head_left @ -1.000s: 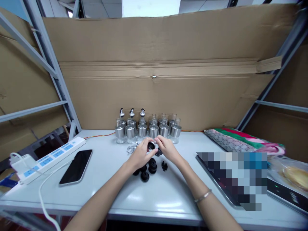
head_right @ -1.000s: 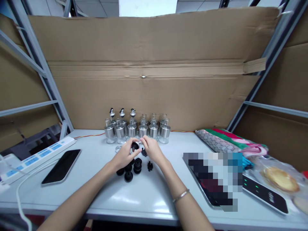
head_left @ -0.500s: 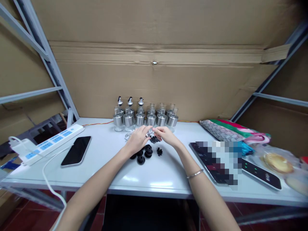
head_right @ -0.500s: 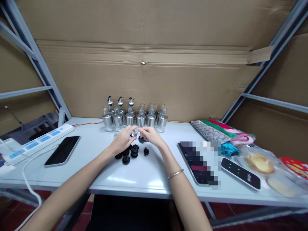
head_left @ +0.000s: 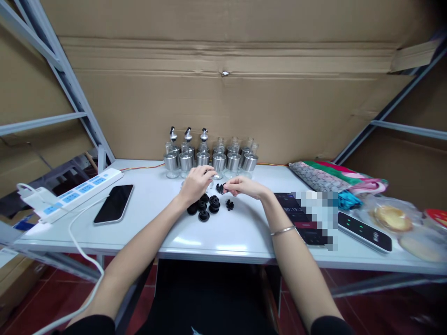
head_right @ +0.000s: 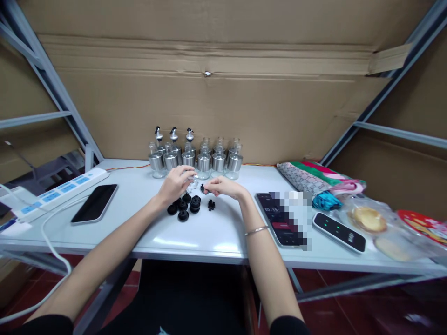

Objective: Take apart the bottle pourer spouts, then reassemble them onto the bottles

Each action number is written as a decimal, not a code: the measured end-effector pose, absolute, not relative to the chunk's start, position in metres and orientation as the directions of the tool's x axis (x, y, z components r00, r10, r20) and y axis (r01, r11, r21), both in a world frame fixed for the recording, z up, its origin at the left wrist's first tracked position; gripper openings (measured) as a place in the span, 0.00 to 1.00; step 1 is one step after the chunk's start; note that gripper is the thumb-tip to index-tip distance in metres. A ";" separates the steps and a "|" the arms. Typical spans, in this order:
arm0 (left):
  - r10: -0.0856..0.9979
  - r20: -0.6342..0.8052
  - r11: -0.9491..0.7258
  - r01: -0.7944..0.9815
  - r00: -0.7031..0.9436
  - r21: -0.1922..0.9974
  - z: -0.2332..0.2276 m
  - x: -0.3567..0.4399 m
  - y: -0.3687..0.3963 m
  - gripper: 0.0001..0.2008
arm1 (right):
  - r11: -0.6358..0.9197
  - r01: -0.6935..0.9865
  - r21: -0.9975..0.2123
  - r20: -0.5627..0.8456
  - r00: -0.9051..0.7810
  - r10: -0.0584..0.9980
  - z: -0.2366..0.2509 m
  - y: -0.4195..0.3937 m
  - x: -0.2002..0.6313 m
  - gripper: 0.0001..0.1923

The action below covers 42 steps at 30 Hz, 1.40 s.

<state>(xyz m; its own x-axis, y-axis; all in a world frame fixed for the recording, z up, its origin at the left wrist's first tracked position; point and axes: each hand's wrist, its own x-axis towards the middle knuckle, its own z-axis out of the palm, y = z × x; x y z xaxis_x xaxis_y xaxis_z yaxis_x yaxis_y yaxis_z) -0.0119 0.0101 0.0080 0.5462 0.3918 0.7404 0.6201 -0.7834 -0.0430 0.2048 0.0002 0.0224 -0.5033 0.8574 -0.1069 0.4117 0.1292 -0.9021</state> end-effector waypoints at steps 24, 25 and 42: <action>0.443 0.736 -0.815 0.572 0.512 0.092 0.013 -0.017 0.011 0.09 | 0.092 0.735 -0.672 -0.312 -0.393 0.865 0.011 0.005 0.205 0.10; 0.441 0.737 -0.816 0.571 0.512 0.092 0.013 -0.017 0.011 0.09 | 0.097 0.725 -0.682 -0.307 -0.404 0.862 0.011 0.005 0.205 0.10; 0.591 0.686 -0.734 0.636 0.425 0.239 0.014 -0.015 0.008 0.15 | 0.220 0.535 -0.816 0.008 -0.369 0.930 0.012 0.008 0.200 0.21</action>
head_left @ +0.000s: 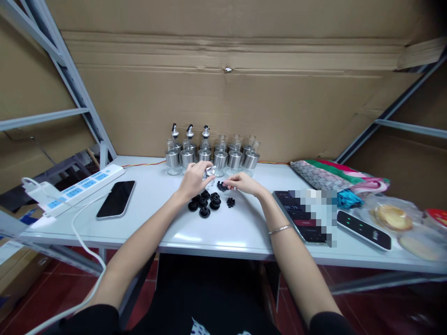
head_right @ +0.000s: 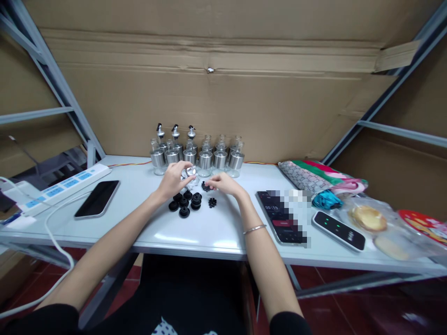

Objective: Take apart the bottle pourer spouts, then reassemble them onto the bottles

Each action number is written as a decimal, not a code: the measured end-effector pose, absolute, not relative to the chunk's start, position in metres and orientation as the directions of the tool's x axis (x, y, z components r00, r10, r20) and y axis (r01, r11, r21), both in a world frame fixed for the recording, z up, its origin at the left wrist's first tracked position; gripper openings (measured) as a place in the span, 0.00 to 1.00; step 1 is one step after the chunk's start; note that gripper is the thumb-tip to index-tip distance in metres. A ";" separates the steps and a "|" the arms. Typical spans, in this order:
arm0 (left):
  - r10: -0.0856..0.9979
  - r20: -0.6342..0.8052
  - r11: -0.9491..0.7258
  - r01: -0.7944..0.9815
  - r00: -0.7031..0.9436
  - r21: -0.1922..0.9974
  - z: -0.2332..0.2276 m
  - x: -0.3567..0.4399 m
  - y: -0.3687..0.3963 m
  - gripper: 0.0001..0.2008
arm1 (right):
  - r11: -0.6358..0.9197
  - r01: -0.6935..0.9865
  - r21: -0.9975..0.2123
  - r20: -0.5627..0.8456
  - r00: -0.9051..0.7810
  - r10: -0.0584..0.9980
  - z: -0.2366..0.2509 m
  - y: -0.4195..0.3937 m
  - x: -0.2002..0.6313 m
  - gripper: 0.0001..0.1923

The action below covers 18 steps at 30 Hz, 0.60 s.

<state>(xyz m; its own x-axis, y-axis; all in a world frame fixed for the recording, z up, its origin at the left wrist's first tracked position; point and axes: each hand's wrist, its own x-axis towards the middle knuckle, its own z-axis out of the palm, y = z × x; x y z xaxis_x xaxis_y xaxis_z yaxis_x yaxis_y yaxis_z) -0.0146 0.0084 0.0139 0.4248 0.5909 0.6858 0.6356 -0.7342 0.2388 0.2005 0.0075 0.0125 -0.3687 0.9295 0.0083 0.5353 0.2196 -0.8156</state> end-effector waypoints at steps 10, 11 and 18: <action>0.770 0.576 -0.635 0.233 0.275 0.737 0.010 -0.002 0.003 0.15 | 0.241 0.198 -0.950 0.171 -0.314 0.934 0.016 0.001 0.178 0.23; 0.770 0.568 -0.631 0.212 0.291 0.746 0.009 -0.001 0.002 0.15 | 0.223 0.151 -0.963 0.167 -0.314 0.935 0.017 0.000 0.175 0.23; 0.670 0.656 -0.741 0.267 0.348 0.616 0.013 -0.004 0.002 0.19 | 0.214 -0.059 -0.975 0.222 -0.221 0.950 0.015 -0.003 0.161 0.23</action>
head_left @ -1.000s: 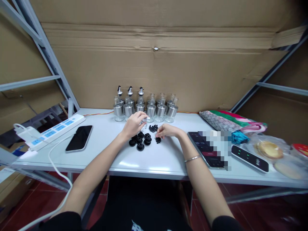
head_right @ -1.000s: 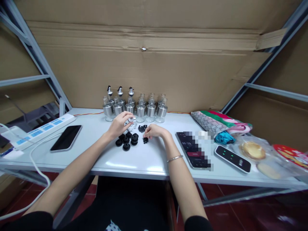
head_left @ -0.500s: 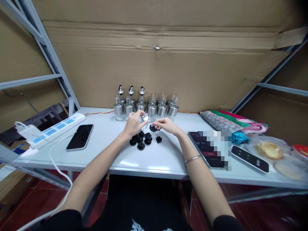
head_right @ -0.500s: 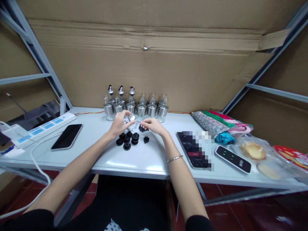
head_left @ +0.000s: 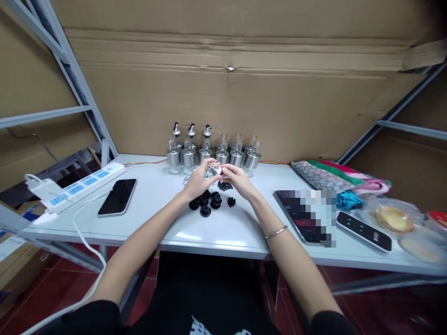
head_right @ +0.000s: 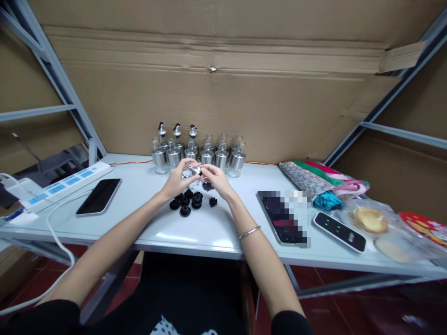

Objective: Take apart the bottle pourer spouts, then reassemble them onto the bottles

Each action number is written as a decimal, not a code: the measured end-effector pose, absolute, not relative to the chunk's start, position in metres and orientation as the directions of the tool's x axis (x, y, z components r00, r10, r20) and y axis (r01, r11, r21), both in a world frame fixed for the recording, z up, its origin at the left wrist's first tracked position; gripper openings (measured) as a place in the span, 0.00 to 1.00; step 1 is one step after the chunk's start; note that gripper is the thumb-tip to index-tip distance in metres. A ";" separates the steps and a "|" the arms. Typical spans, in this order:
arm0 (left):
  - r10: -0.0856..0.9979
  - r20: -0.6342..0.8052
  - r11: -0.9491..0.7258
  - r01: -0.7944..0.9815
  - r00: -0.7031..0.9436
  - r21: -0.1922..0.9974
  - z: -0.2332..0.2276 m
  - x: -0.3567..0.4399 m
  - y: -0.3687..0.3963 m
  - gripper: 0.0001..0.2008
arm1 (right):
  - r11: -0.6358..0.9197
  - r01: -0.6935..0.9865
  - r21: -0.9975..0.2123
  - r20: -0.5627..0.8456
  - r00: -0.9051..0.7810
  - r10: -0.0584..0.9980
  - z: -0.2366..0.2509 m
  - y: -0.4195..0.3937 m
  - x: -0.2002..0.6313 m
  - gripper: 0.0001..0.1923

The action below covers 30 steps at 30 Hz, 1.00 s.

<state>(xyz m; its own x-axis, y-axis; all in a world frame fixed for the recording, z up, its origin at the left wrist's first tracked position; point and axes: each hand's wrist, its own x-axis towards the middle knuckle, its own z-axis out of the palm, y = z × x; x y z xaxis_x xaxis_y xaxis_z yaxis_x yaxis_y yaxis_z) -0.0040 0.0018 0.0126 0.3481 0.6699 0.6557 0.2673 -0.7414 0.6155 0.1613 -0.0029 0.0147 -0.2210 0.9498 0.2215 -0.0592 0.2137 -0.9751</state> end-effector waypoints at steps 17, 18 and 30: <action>0.522 0.759 -0.843 0.371 0.390 0.389 0.004 -0.008 0.009 0.21 | 0.359 0.378 -0.853 0.338 -0.122 0.933 0.011 0.003 0.138 0.21; 0.527 0.760 -0.840 0.370 0.380 0.397 0.003 -0.007 0.010 0.22 | 0.368 0.418 -0.831 0.355 -0.112 0.928 0.012 0.005 0.137 0.21; 0.456 0.795 -0.848 0.468 0.400 0.251 0.001 -0.009 0.010 0.19 | 0.263 0.567 -0.781 0.295 -0.037 0.955 0.021 0.014 0.131 0.37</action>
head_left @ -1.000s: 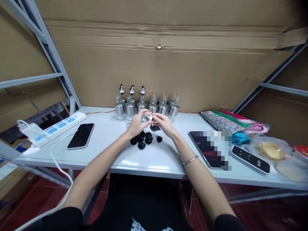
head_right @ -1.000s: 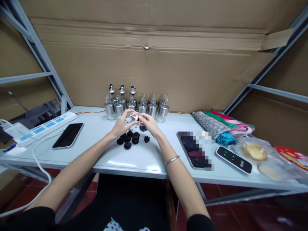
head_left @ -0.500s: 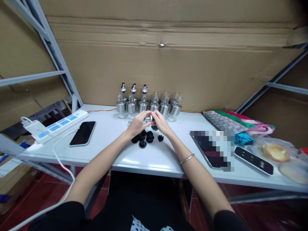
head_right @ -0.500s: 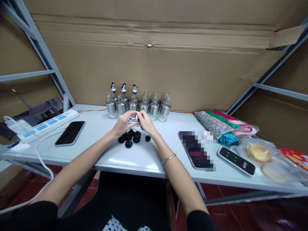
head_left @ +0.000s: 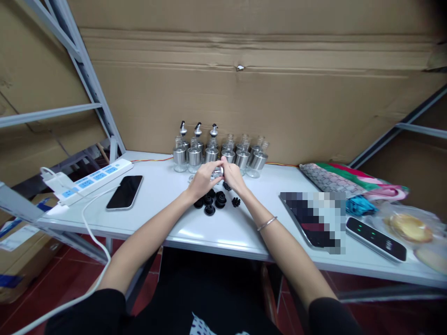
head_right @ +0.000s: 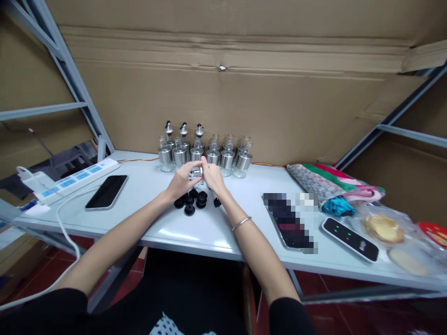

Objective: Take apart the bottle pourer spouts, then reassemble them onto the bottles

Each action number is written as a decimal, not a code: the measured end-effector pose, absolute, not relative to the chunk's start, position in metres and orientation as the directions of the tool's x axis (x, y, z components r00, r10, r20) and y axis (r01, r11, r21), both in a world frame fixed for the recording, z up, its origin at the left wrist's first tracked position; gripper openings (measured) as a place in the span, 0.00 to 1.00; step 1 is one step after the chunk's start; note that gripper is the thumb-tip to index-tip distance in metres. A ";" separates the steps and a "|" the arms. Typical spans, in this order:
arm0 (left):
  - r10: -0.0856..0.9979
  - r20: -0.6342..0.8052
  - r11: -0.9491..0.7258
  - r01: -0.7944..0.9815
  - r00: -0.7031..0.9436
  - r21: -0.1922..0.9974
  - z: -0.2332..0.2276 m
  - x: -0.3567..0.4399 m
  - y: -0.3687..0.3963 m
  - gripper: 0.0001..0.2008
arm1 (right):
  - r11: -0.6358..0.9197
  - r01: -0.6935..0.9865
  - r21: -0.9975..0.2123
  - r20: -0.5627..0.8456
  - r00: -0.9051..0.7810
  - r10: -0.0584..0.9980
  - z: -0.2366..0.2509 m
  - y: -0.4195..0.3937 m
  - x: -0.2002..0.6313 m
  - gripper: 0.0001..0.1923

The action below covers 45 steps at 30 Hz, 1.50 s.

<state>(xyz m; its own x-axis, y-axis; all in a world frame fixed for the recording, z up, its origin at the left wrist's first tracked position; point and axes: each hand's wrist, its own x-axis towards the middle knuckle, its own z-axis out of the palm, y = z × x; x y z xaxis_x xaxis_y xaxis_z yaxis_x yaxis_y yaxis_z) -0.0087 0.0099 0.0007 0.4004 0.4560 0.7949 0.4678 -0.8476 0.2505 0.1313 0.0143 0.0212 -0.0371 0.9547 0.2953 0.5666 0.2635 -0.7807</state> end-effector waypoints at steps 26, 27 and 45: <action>0.541 0.734 -0.783 0.565 0.410 0.262 0.005 -0.005 0.003 0.13 | 0.305 0.550 -0.777 0.393 0.047 0.918 0.016 0.009 0.135 0.22; 0.558 0.719 -0.774 0.573 0.415 0.270 0.006 -0.005 0.002 0.13 | 0.312 0.559 -0.768 0.399 0.037 0.916 0.016 0.008 0.135 0.21; 0.616 0.640 -0.646 0.760 0.460 0.076 0.014 -0.007 0.000 0.16 | 0.383 0.558 -0.736 0.450 -0.019 0.893 0.025 0.000 0.135 0.23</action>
<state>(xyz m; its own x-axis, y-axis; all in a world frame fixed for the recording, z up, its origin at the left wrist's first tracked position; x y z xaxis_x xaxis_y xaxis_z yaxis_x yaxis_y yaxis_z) -0.0069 -0.0004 0.0140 0.4598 0.6161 0.6395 0.7598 -0.6458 0.0758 0.1347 0.0000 0.0246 -0.0192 0.8929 0.4498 0.5585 0.3827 -0.7360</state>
